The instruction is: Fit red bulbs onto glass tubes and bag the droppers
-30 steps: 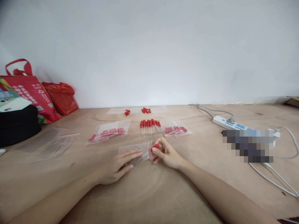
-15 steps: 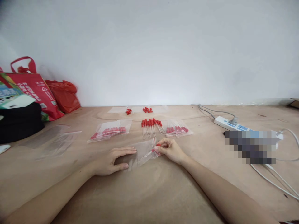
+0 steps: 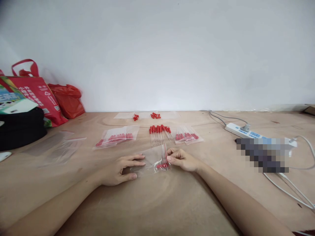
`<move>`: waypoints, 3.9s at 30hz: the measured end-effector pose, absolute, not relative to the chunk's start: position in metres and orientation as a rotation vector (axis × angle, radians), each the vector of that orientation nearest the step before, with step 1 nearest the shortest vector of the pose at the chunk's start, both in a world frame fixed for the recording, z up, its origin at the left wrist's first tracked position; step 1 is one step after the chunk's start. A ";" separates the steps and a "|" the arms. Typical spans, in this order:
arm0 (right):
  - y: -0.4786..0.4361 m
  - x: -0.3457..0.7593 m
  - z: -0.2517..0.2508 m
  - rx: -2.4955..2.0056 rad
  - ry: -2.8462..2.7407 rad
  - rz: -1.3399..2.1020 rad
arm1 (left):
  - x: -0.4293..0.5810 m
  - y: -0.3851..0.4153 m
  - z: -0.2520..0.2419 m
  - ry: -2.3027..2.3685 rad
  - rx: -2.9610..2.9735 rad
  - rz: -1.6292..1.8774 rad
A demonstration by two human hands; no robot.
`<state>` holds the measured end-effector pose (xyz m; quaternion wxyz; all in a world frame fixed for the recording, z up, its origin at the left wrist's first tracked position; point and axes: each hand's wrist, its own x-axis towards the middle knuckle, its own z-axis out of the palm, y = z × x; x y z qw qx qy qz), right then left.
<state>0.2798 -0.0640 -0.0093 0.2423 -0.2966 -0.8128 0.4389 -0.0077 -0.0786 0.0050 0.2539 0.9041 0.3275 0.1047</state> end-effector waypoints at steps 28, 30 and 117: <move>-0.019 0.265 -0.009 -1.512 -1.866 0.437 | -0.010 -0.081 0.004 0.908 2.381 0.403; 0.003 0.259 -0.002 -1.651 -1.944 0.283 | -0.010 -0.081 0.005 0.930 2.365 0.396; -0.078 0.252 -0.009 -1.274 -1.603 1.534 | 0.000 -0.082 0.005 1.025 2.467 0.327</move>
